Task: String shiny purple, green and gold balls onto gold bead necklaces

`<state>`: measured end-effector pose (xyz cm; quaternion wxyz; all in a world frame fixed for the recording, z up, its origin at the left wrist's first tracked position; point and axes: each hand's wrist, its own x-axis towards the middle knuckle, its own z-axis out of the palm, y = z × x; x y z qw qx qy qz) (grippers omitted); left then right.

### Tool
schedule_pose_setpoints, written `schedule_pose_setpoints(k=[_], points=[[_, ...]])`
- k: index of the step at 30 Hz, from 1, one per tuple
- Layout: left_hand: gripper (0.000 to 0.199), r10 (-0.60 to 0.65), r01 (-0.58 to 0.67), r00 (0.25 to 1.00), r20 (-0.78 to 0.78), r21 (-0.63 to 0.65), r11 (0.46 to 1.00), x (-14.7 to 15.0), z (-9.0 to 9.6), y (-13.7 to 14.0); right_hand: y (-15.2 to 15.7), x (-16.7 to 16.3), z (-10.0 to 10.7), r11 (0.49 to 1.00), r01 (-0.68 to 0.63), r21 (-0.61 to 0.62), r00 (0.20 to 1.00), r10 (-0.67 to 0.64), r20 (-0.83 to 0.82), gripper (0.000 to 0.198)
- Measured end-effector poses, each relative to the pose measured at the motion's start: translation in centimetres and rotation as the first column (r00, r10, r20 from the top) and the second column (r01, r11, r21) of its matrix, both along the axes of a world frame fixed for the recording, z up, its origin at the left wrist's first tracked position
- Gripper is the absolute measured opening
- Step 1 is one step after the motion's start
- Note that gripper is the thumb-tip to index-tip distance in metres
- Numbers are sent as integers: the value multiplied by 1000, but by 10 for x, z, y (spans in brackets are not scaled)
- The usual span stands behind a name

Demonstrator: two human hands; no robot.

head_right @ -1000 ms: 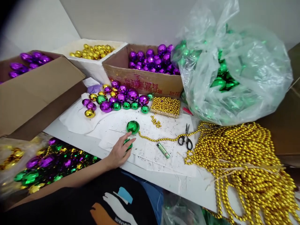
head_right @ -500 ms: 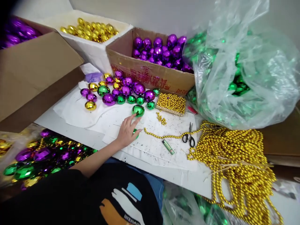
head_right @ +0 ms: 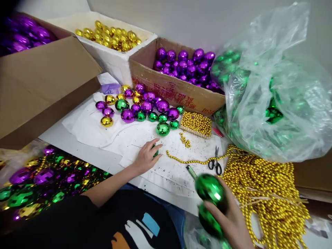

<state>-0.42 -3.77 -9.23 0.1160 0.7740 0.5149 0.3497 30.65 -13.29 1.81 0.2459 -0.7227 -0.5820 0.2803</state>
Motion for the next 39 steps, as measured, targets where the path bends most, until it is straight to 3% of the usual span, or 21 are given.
schedule_pose_setpoints(k=[2, 5, 8, 11, 15, 19, 23, 25, 26, 28, 30, 32, 34, 36, 37, 38, 39], points=[[36, 90, -100, 990, 113, 83, 992, -24, 15, 22, 63, -56, 1, 976, -208, 58, 976, 211, -59, 83], [41, 302, -362, 913, 276, 199, 911, -75, 43, 71, 157, -155, 10, 855, -481, 193, 875, 482, 46, 84], [43, 466, -561, 799, 380, 195, 804, -123, 58, 127, 233, -248, 21, 756, -630, 179, 771, 582, 257, 81], [41, 594, -666, 703, 392, 70, 743, -150, 57, 174, 287, -319, 25, 749, -650, 126, 735, 579, 353, 76], [47, 683, -704, 652, 330, -73, 707, -159, 46, 202, 332, -368, 23, 796, -600, 77, 764, 542, 350, 70], [56, 686, -694, 677, 267, -77, 716, -160, 37, 206, 340, -362, 21, 800, -534, 273, 837, 454, 306, 60], [59, 680, -687, 688, 255, -73, 723, -164, 33, 207, 292, -301, 22, 780, -406, 476, 884, 467, -11, 35], [58, 677, -681, 686, 268, -90, 726, -167, 33, 207, 244, -252, 19, 819, -326, 473, 836, 484, -260, 25], [57, 675, -678, 685, 275, -98, 728, -169, 33, 207, 214, -224, 15, 865, -275, 420, 817, 440, -372, 24], [54, 670, -670, 686, 284, -112, 734, -174, 34, 207, 148, -162, 3, 962, -110, 252, 833, 228, -505, 24], [51, 666, -662, 690, 284, -123, 739, -179, 37, 206, 77, -99, -15, 981, 162, 110, 839, -78, -539, 27], [50, 652, -658, 698, 295, -95, 747, -177, 41, 201, 5, -39, -35, 885, 465, 4, 775, -405, -485, 31], [52, 595, -636, 715, 367, -10, 771, -157, 51, 187, -64, 10, -52, 713, 700, -35, 648, -656, -387, 32], [50, 422, -524, 749, 511, 66, 849, -111, 66, 157, -127, 43, -67, 552, 831, -66, 522, -816, -248, 29], [44, 280, -396, 739, 612, 59, 916, -81, 77, 134, -155, 52, -75, 493, 866, -84, 473, -863, -177, 28], [40, 115, -147, 723, 682, -10, 989, -49, 90, 106, -178, 58, -83, 458, 882, -110, 447, -888, -112, 28], [36, -28, 122, 654, 756, -68, 990, -17, 105, 74, -196, 61, -93, 439, 888, -134, 436, -898, -55, 29]])
